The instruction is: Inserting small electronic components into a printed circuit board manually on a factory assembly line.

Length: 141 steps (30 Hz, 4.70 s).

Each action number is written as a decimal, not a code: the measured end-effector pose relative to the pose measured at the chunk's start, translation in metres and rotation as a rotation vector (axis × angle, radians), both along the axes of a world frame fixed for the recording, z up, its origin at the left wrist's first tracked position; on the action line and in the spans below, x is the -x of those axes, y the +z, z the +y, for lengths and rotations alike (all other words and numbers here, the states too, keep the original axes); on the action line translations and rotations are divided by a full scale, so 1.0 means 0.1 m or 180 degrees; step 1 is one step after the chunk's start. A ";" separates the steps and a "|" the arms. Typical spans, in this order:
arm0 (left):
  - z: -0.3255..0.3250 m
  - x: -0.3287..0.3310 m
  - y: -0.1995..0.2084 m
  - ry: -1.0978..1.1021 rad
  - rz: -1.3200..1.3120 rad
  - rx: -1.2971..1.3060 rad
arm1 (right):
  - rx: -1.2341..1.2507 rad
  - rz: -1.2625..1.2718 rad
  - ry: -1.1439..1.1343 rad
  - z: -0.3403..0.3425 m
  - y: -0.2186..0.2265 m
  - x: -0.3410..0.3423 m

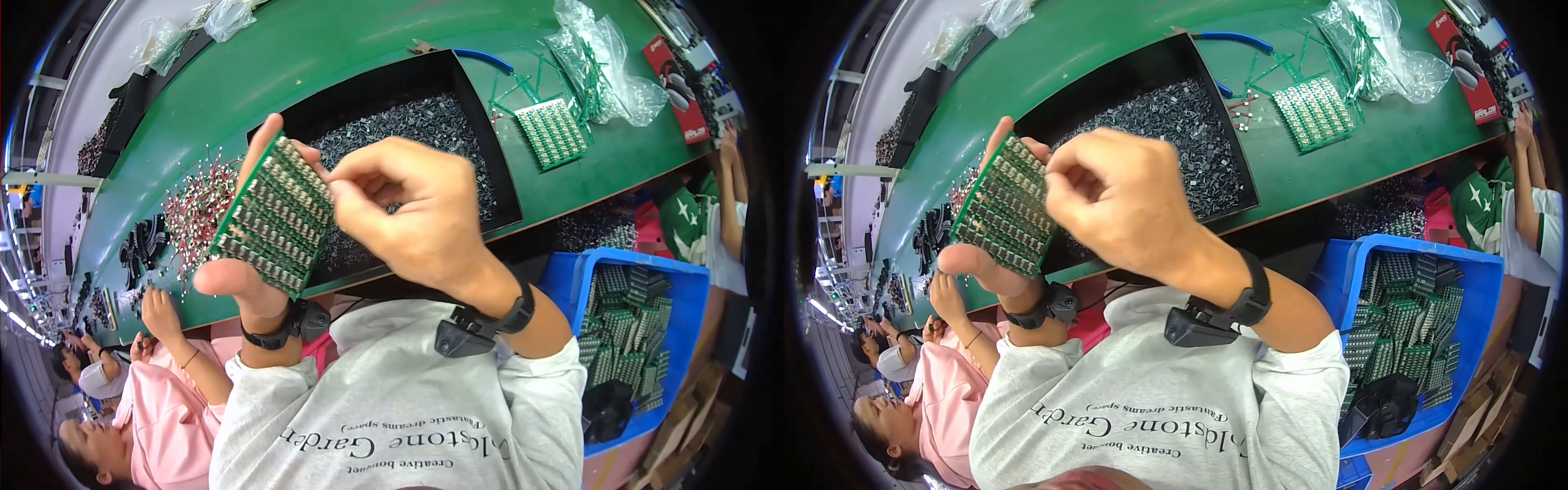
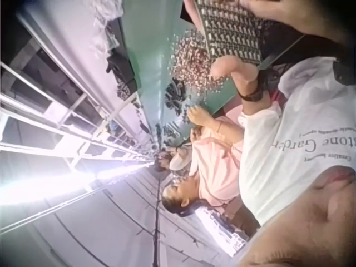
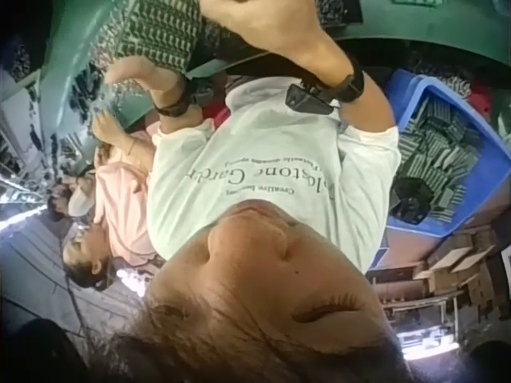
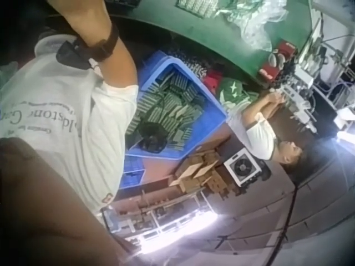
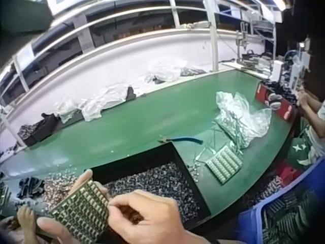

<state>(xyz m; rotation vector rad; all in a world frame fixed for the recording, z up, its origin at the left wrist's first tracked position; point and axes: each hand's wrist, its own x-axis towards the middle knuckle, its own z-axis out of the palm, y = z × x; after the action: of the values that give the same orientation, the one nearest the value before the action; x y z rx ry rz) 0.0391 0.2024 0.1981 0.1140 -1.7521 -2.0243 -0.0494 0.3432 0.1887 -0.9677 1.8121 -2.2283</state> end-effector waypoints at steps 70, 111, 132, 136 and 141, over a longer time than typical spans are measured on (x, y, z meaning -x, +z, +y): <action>0.09 -0.01 0.06 0.0296 0.0164 0.0096 | -0.0099 0.1062 -0.0303 0.10 0.11 0.01; 0.24 0.03 0.13 0.0511 -0.0407 0.0886 | 0.0578 0.1248 -0.0398 -0.16 0.06 -0.10; 0.11 0.03 -0.02 0.0310 -0.0041 0.0308 | 0.0504 0.1085 -0.0194 -0.14 -0.04 -0.09; 0.08 -0.01 -0.01 0.0254 -0.0058 0.0239 | 0.0294 0.1241 -0.0139 -0.13 -0.03 -0.08; -0.02 -0.04 -0.01 0.0181 0.0122 0.0238 | 0.0190 0.1281 -0.0413 -0.05 0.01 0.03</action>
<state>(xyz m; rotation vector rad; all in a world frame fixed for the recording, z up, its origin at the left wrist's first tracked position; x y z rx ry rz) 0.0435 0.2001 0.1967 0.0995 -1.7785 -1.9063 -0.0520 0.3383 0.1895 -1.4373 2.0235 -2.3028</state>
